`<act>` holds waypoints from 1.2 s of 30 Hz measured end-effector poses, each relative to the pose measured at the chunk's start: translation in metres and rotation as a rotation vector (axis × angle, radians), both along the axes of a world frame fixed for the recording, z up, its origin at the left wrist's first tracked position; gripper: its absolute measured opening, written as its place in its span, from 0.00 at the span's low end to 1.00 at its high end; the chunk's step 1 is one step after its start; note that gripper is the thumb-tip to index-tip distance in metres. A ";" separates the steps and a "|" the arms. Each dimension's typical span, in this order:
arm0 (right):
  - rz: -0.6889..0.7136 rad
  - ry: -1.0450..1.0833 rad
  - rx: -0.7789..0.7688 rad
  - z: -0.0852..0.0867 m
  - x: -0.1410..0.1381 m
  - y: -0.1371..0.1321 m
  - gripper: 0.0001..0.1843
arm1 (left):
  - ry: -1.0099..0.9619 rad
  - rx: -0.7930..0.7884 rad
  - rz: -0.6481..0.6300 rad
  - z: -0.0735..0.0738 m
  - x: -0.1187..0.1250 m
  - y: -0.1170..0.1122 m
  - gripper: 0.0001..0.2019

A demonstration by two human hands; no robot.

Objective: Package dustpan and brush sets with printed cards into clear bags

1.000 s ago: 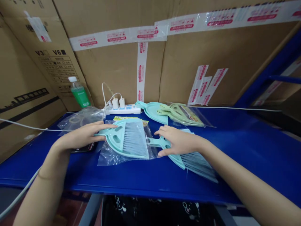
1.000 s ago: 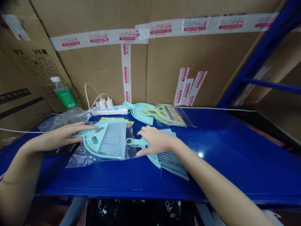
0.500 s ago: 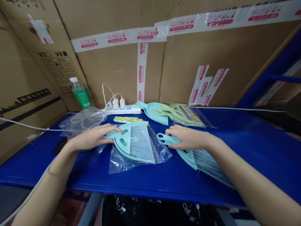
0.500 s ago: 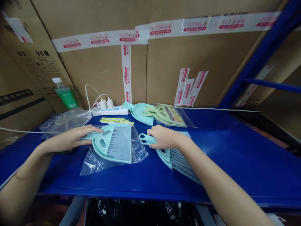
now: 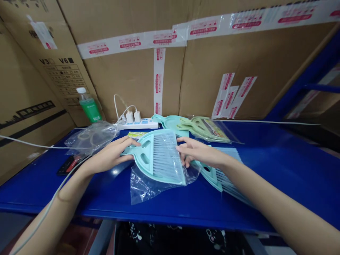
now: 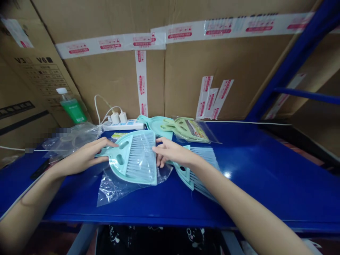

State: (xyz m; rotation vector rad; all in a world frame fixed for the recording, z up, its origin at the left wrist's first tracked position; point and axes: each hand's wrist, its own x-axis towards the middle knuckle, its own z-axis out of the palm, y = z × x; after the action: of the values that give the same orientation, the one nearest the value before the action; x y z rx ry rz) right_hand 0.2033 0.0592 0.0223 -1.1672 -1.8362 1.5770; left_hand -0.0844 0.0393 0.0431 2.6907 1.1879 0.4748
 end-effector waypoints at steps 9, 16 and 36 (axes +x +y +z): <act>-0.056 0.340 -0.152 -0.008 0.000 0.007 0.24 | 0.026 0.525 -0.016 -0.016 0.018 -0.007 0.08; -0.047 0.418 -0.155 -0.012 0.004 0.014 0.26 | 0.044 0.800 -0.279 -0.018 0.029 -0.017 0.10; -0.063 0.359 -0.160 -0.004 0.011 0.017 0.25 | 0.035 0.625 -0.250 -0.012 0.021 -0.019 0.15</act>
State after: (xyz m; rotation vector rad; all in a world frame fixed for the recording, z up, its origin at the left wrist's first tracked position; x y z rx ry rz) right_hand 0.2145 0.0757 0.0181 -0.9225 -1.4520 1.7888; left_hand -0.0631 0.0202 0.0307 3.3150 0.7772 0.8829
